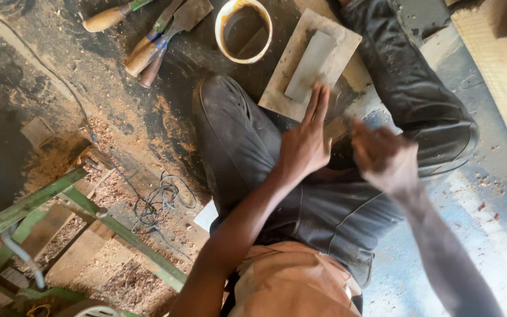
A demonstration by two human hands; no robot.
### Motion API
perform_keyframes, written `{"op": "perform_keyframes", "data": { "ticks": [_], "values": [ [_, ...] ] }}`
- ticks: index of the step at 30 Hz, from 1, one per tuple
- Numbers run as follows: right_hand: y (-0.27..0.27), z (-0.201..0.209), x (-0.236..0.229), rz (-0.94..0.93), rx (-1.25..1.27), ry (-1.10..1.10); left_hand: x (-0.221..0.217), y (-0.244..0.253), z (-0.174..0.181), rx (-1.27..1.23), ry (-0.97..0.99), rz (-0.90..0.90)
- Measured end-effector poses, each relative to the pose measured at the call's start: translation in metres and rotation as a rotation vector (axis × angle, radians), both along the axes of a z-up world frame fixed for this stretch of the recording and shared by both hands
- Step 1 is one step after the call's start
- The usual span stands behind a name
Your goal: The person sharpens wood chisels and a metal blade by hand using a whetstone, dipping the tools into a container of water and rubbing them across the stone.
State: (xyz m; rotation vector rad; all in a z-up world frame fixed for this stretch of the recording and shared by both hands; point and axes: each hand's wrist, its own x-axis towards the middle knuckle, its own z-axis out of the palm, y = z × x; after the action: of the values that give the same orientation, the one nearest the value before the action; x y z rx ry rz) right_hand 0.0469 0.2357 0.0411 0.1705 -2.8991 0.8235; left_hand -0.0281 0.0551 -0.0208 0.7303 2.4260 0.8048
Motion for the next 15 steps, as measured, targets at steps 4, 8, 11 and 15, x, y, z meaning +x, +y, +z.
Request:
{"op": "perform_keyframes", "data": {
  "ticks": [4, 8, 11, 15],
  "values": [
    [0.02, -0.005, -0.038, -0.148, -0.022, 0.051, -0.051, 0.044, -0.025, 0.079, 0.107, -0.006],
    [0.014, -0.006, -0.034, -0.037, 0.125, -0.123, -0.036, 0.024, -0.014, 0.051, 0.09, -0.007],
    [-0.015, 0.009, 0.011, 0.06, 0.027, 0.041, 0.01, -0.018, 0.017, 0.12, -0.034, 0.043],
    [-0.024, 0.006, 0.018, 0.023, -0.006, 0.019, 0.019, -0.024, 0.024, 0.051, -0.09, 0.045]
  ]
}}
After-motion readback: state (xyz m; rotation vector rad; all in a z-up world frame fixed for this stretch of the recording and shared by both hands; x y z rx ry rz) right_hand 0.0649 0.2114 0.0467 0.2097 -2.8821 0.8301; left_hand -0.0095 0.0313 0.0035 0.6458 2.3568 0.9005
